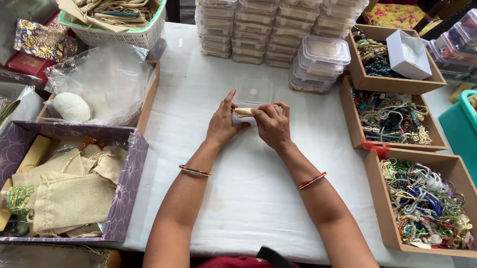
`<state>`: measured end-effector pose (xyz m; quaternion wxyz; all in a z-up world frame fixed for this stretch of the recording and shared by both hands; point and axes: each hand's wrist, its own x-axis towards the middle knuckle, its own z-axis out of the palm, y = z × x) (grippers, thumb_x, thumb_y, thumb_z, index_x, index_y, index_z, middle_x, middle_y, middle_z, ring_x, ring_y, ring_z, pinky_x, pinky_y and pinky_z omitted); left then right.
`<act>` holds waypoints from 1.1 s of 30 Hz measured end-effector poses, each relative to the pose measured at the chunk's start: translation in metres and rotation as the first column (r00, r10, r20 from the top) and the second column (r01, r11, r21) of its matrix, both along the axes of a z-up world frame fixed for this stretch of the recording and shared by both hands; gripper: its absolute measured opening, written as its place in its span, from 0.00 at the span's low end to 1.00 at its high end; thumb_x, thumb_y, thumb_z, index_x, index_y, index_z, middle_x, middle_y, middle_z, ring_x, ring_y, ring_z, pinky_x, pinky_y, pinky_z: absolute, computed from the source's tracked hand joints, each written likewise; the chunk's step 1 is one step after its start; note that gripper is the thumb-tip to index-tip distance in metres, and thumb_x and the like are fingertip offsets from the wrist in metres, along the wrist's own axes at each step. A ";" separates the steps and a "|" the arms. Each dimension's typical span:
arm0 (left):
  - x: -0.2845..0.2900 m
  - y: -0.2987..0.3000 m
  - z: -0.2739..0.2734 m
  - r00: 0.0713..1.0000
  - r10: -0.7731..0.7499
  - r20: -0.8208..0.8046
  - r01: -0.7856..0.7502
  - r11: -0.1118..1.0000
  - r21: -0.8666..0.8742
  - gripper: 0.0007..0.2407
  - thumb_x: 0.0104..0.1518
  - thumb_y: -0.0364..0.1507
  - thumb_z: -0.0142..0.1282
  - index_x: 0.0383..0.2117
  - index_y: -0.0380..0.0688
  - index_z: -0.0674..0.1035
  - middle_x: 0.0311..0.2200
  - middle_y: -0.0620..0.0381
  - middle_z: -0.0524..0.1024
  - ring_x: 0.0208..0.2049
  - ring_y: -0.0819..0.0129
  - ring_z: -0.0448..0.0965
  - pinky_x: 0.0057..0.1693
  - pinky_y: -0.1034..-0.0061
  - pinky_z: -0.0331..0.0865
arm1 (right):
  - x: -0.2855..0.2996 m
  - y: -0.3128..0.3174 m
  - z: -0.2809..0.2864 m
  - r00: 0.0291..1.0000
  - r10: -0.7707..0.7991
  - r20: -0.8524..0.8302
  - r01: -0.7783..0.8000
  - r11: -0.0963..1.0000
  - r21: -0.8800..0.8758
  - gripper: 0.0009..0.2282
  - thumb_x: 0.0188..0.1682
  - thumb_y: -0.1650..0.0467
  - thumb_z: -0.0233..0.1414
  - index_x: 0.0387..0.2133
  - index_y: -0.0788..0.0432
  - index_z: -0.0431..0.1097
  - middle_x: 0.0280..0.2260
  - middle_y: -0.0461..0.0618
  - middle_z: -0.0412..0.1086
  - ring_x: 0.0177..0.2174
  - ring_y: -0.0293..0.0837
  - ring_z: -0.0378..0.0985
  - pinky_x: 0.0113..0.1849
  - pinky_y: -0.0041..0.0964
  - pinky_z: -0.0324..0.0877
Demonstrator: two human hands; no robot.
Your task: The person folds a small beige fabric pouch and places it into a clear plastic container, then stacks the container with others. They then pick up a beaded necklace, straighten it on the table, fold it, and place it into a clear plastic bag.
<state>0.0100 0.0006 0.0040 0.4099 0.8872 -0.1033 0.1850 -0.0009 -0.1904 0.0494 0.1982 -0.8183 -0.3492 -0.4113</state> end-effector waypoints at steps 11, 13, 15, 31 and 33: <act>-0.002 -0.002 -0.003 0.997 -0.001 0.084 -0.013 0.987 0.163 0.36 0.43 0.36 0.75 0.59 0.61 0.61 0.55 0.52 0.62 0.42 0.56 0.80 0.47 0.66 0.80 | 0.016 -0.003 -0.026 0.991 -0.008 -0.137 0.001 0.999 -0.051 0.05 0.44 0.76 0.61 0.32 0.58 0.76 0.36 0.48 0.72 0.39 0.47 0.76 0.44 0.41 0.72; -0.006 -0.002 0.002 0.997 -0.005 0.083 -0.009 0.985 0.174 0.31 0.46 0.36 0.74 0.55 0.58 0.66 0.57 0.52 0.62 0.42 0.56 0.80 0.47 0.65 0.80 | 0.010 -0.001 -0.018 0.988 0.014 -0.154 -0.024 0.998 -0.061 0.04 0.43 0.76 0.60 0.32 0.59 0.76 0.36 0.48 0.72 0.39 0.48 0.76 0.43 0.42 0.72; -0.010 -0.003 0.006 0.997 -0.009 0.081 -0.006 0.983 0.184 0.25 0.48 0.36 0.72 0.51 0.55 0.70 0.58 0.52 0.62 0.43 0.56 0.80 0.48 0.65 0.79 | 0.004 0.001 -0.011 0.984 0.036 -0.173 -0.049 0.996 -0.071 0.04 0.43 0.76 0.59 0.31 0.60 0.76 0.36 0.49 0.72 0.38 0.48 0.76 0.42 0.44 0.73; 0.023 0.009 -0.034 0.994 -0.098 -0.047 0.101 0.993 0.065 0.17 0.51 0.37 0.72 0.41 0.48 0.77 0.69 0.39 0.54 0.67 0.43 0.61 0.67 0.58 0.64 | 0.062 -0.040 -0.071 0.654 0.271 -0.707 0.075 0.906 0.416 0.43 0.48 0.74 0.66 0.72 0.54 0.40 0.63 0.64 0.62 0.62 0.56 0.66 0.61 0.47 0.64; 0.018 0.010 -0.029 0.995 -0.091 -0.037 0.090 0.996 -0.020 0.26 0.49 0.36 0.74 0.51 0.49 0.72 0.70 0.41 0.49 0.67 0.44 0.61 0.66 0.60 0.67 | 0.059 -0.040 -0.067 0.584 0.355 -0.730 0.051 0.882 0.469 0.47 0.47 0.76 0.67 0.73 0.49 0.37 0.63 0.60 0.64 0.63 0.53 0.67 0.64 0.45 0.65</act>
